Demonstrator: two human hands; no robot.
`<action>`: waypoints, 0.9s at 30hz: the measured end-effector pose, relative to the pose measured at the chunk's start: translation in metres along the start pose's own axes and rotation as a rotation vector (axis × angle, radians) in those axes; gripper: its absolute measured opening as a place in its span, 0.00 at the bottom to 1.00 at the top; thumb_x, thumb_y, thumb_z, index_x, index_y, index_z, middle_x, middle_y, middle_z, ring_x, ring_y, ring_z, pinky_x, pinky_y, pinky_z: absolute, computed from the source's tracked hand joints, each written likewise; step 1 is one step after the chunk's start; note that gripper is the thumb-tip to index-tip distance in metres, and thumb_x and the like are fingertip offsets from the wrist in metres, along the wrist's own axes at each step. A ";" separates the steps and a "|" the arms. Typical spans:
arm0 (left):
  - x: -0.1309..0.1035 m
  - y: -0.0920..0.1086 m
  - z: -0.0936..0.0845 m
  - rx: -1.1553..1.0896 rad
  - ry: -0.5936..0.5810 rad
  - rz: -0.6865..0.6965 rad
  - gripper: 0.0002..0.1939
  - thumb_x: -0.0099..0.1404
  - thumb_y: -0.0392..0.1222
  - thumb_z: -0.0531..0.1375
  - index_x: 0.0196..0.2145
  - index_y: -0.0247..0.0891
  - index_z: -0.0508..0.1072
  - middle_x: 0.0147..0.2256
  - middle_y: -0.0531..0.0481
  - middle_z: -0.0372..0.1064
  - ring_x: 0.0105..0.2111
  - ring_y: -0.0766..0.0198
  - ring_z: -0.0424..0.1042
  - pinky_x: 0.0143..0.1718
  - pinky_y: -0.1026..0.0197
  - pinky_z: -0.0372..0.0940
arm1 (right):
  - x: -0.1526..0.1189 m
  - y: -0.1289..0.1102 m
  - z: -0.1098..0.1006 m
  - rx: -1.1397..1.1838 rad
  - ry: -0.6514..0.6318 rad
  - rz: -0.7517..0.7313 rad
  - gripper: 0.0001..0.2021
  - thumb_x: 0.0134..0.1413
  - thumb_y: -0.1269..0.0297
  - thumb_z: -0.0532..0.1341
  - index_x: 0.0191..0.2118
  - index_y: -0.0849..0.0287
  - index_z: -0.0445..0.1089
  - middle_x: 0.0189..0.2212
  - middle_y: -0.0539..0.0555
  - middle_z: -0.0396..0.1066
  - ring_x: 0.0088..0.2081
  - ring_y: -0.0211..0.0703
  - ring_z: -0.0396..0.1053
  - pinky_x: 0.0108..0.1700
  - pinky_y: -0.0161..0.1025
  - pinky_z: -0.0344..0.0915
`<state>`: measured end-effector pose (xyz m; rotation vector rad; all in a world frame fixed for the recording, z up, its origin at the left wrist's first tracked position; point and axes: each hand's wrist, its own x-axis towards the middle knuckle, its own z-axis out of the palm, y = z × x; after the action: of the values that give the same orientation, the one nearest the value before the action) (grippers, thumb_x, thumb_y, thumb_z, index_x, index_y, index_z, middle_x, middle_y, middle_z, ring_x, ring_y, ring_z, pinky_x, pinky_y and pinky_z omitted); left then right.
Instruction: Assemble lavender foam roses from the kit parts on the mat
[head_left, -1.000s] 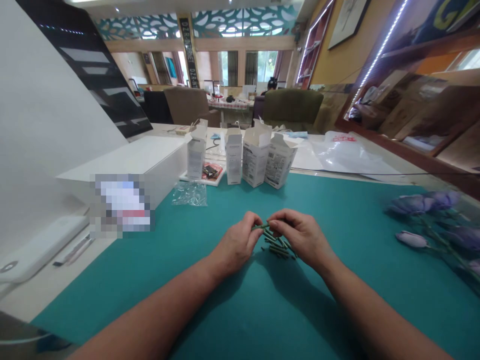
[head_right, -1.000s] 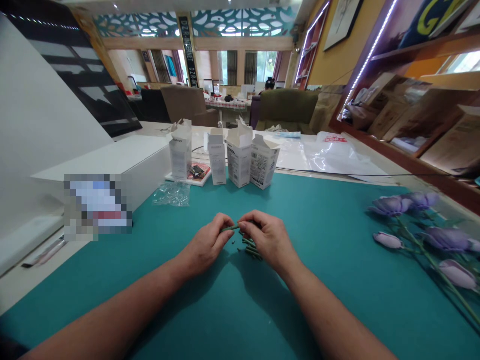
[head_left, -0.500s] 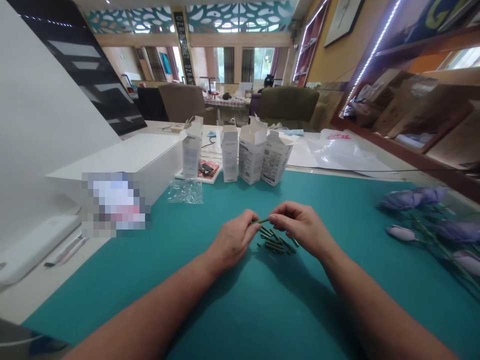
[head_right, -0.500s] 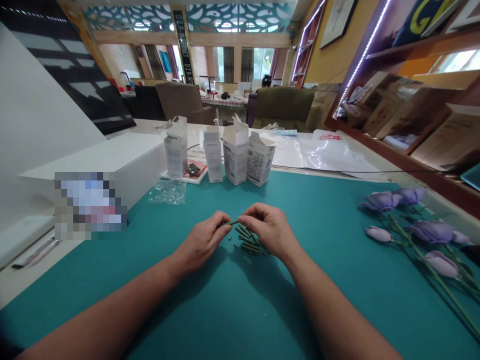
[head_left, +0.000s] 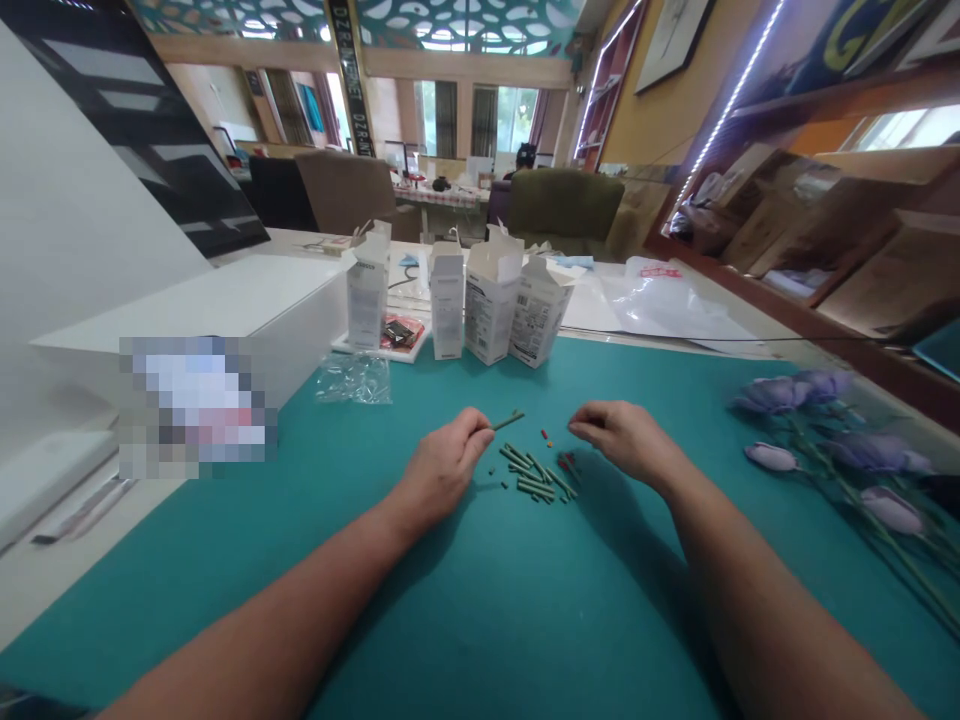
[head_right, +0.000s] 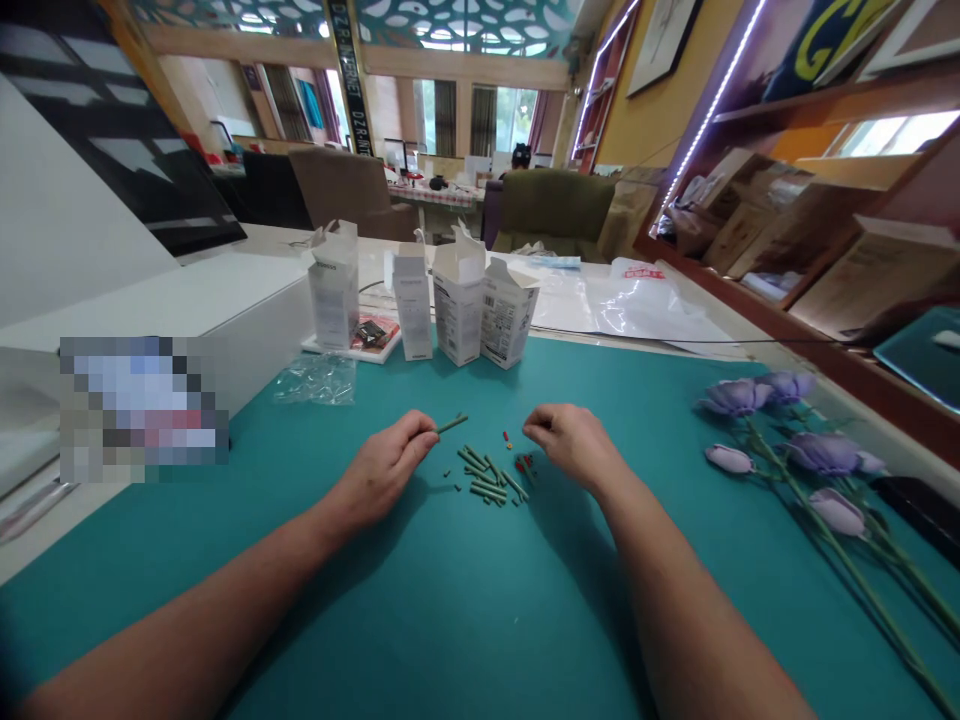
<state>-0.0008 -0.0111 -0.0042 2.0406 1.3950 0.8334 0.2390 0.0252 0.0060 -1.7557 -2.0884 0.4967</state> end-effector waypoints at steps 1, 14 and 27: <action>0.001 -0.001 -0.001 -0.019 0.001 -0.010 0.12 0.67 0.47 0.47 0.33 0.40 0.64 0.25 0.54 0.61 0.27 0.63 0.62 0.30 0.61 0.56 | 0.002 0.005 0.001 -0.123 -0.031 0.006 0.07 0.50 0.66 0.59 0.29 0.56 0.76 0.27 0.53 0.75 0.29 0.42 0.69 0.30 0.36 0.58; 0.002 -0.002 0.000 -0.168 -0.062 -0.069 0.15 0.66 0.46 0.47 0.40 0.37 0.70 0.24 0.54 0.61 0.28 0.63 0.62 0.29 0.63 0.58 | 0.006 0.007 0.018 -0.378 -0.164 0.021 0.08 0.46 0.69 0.60 0.29 0.55 0.78 0.26 0.55 0.76 0.27 0.42 0.68 0.25 0.35 0.51; 0.002 -0.005 0.004 -0.235 -0.092 -0.058 0.13 0.66 0.45 0.47 0.39 0.38 0.67 0.22 0.56 0.60 0.24 0.65 0.61 0.28 0.64 0.57 | 0.004 -0.004 0.027 -0.471 -0.195 0.070 0.11 0.46 0.70 0.56 0.32 0.59 0.77 0.29 0.60 0.76 0.29 0.43 0.70 0.25 0.37 0.49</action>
<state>-0.0002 -0.0079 -0.0099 1.8283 1.2375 0.8255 0.2212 0.0276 -0.0155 -2.1135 -2.4369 0.2081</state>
